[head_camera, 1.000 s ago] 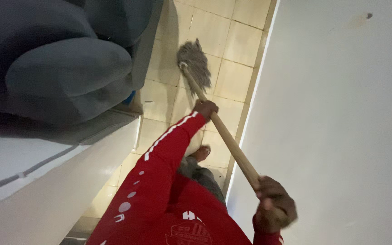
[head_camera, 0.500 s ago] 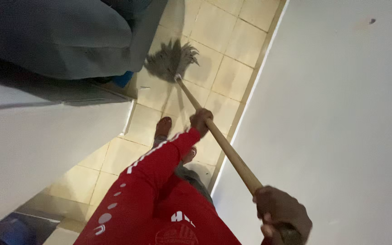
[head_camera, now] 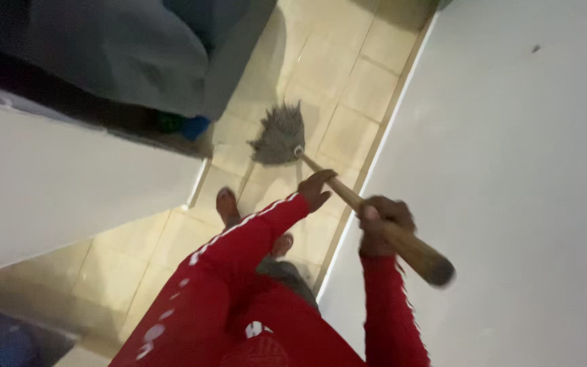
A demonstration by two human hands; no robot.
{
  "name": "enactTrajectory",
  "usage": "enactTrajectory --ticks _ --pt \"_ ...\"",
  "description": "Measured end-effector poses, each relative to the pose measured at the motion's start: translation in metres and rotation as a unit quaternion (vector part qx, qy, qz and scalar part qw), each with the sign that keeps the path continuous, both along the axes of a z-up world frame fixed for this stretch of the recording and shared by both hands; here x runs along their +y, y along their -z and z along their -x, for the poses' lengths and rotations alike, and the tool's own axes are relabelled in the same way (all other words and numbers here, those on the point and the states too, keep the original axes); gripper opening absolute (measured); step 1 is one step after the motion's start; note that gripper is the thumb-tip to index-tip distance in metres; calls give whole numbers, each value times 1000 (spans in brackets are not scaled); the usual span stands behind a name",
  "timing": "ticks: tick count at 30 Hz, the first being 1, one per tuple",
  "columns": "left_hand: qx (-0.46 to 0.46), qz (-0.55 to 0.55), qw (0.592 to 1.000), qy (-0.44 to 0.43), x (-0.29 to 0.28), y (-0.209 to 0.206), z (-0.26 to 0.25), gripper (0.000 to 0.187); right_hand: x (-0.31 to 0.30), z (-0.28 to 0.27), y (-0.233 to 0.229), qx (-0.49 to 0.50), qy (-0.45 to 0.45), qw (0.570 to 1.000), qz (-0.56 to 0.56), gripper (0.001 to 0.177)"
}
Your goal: The person mops a tiled floor using a mop. They move the mop across the hallway and living room surfaces, dip it into a blue bucket of water, and pick up a small piece of paper by hand.
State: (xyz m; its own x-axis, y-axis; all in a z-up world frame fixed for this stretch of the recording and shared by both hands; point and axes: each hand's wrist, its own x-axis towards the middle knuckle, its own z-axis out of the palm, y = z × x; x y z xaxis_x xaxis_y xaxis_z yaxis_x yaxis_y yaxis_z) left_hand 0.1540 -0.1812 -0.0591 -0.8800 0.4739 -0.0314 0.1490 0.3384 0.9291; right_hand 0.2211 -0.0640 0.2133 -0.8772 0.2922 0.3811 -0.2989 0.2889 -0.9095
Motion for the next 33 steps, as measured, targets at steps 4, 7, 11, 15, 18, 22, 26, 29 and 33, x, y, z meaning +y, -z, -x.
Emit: enactTrajectory --ticks 4,7,11,15,18,22,26,29,33 --pt "-52 -44 998 2 -58 -4 -8 47 -1 47 32 74 -13 994 79 20" --pt "-142 -67 987 -20 -112 -2 -15 40 -2 66 59 23 0 995 98 23" --pt "-186 61 979 -61 -182 -7 -22 41 -2 86 103 -49 7 994 100 25" --pt "-173 78 978 -85 -216 -26 -17 39 -8 103 139 -70 24 995 60 22" --pt "-180 49 979 -77 -230 -45 2 37 -14 116 156 -75 13 992 104 20" --pt "-170 90 979 -68 -244 -71 25 37 -16 146 179 -65 44 997 -9 20" --pt "-191 113 973 -63 -251 -61 36 37 -14 181 203 -157 73 982 79 18" --pt "-260 56 960 -85 -257 -23 35 29 -4 210 227 -113 174 958 -198 20" --pt "-318 59 941 -95 -266 49 45 26 18 242 261 -182 133 972 61 16"
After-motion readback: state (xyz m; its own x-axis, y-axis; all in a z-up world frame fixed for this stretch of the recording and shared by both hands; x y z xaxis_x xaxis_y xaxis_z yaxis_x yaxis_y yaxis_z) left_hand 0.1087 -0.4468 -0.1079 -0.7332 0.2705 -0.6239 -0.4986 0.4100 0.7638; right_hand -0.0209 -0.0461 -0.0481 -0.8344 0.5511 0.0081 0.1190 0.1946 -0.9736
